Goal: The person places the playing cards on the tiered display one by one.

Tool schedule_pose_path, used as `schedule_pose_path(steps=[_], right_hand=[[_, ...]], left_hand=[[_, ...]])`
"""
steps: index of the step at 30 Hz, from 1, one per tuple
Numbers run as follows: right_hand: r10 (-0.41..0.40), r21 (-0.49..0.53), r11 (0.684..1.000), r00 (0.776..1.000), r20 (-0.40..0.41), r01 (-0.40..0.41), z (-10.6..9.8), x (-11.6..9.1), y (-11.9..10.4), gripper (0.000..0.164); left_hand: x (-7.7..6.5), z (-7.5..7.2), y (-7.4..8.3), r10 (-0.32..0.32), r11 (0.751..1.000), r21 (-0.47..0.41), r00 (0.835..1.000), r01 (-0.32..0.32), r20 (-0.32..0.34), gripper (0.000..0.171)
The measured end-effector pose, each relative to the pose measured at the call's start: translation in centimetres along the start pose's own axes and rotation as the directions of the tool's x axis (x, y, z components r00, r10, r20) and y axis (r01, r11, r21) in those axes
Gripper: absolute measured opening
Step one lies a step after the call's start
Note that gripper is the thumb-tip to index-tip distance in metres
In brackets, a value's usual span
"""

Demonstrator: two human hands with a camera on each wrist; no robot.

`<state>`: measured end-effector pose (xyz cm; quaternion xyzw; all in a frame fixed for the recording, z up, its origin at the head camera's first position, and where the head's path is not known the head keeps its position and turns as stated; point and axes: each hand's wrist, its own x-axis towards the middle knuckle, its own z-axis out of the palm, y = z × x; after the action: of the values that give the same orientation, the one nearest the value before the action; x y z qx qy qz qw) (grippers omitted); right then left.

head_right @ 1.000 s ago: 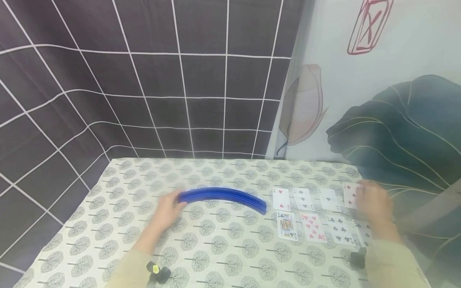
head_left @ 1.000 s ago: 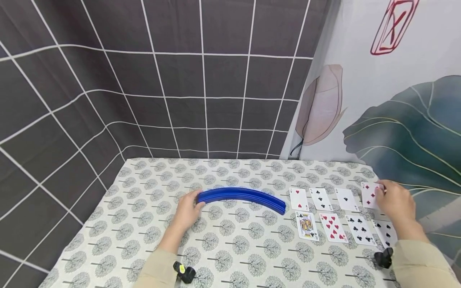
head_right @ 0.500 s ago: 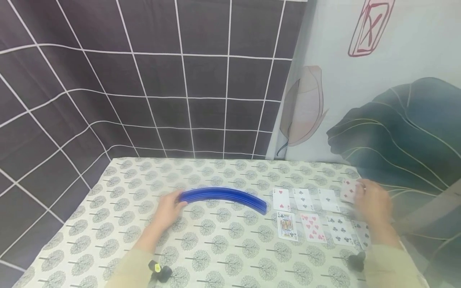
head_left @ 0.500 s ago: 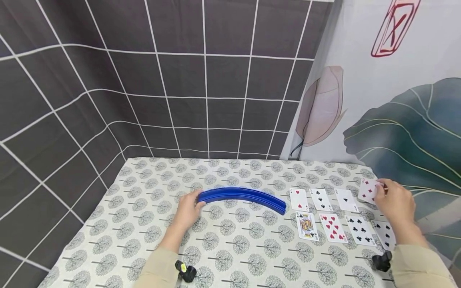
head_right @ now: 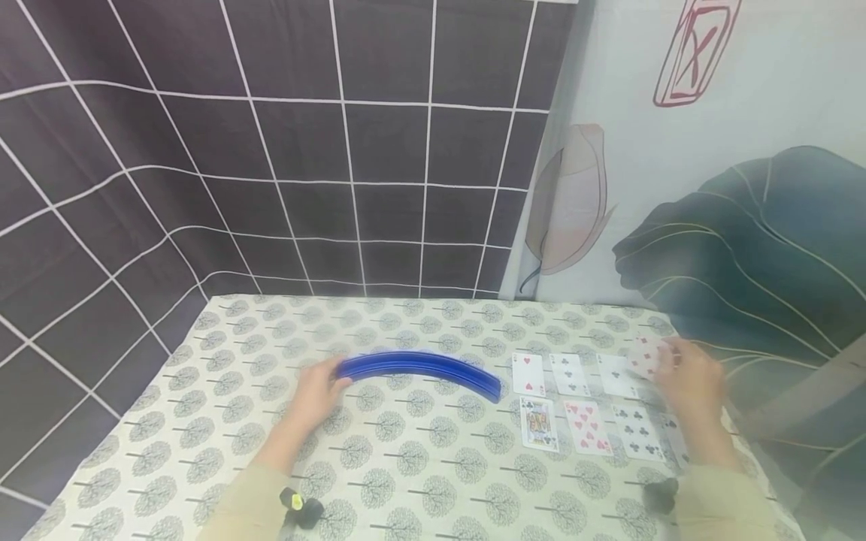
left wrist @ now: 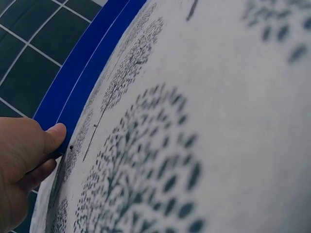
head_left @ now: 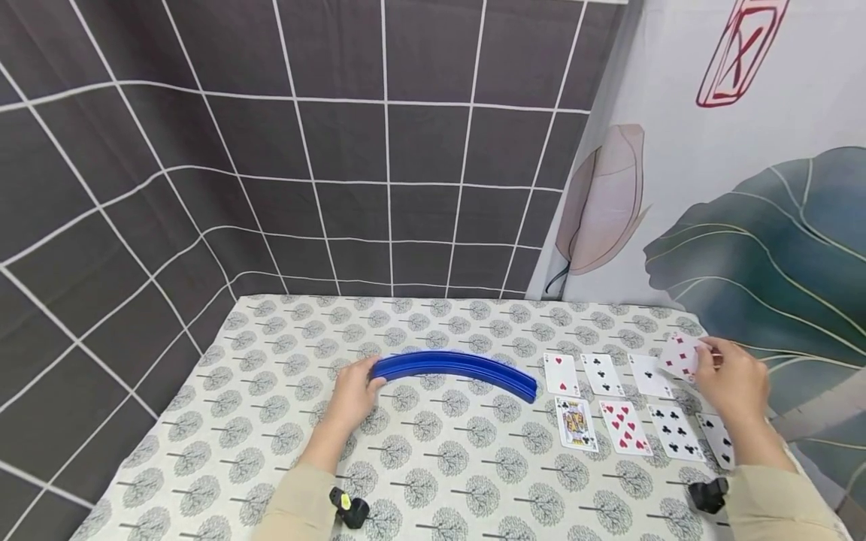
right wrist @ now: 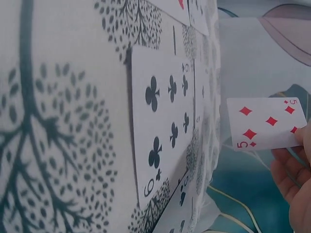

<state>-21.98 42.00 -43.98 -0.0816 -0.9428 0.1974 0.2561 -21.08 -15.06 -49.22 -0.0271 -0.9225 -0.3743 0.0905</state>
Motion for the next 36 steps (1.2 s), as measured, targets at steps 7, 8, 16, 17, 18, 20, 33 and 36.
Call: schedule_pose_path(steps=[7,8,16,17,18,20,33,36], right_hand=[[-0.018,0.047,0.999,1.0,-0.012,0.018,0.7,0.2,-0.7,0.032],[-0.022,0.052,0.998,1.0,-0.014,0.023,0.8,0.2,-0.9,0.031],[-0.04,0.076,0.996,0.999,-0.005,0.04,0.9,-0.1,-2.2,0.031],[-0.043,0.079,0.996,0.999,-0.006,0.043,0.9,-0.1,-2.3,0.031],[-0.047,0.081,0.996,0.999,-0.009,0.048,0.9,-0.1,-2.4,0.031],[-0.056,0.085,0.995,0.998,-0.021,0.057,0.8,-0.2,-2.5,0.03],[-0.072,0.118,0.99,0.997,-0.037,0.076,0.5,-0.3,-4.3,0.029],[-0.077,0.118,0.99,0.996,-0.044,0.082,0.4,-0.2,-4.7,0.029]], left_hand=[[0.2,-0.1,-0.1,0.005,1.0,-0.013,1.0,-0.005,0.001,0.047],[0.2,-0.1,-0.1,0.007,1.0,-0.014,1.0,-0.007,0.002,0.047],[0.2,-0.2,-0.2,0.011,1.0,-0.008,1.0,-0.011,0.006,0.047],[0.2,-0.2,-0.2,0.01,1.0,-0.005,1.0,-0.01,0.006,0.047],[0.2,-0.1,-0.3,0.01,1.0,-0.003,1.0,-0.01,0.007,0.047],[0.3,-0.1,-0.4,0.01,1.0,-0.004,1.0,-0.01,0.007,0.047],[0.4,0.0,-0.4,0.005,1.0,-0.023,1.0,-0.004,0.012,0.048],[0.4,0.1,-0.5,0.004,1.0,-0.028,1.0,-0.004,0.015,0.048]])
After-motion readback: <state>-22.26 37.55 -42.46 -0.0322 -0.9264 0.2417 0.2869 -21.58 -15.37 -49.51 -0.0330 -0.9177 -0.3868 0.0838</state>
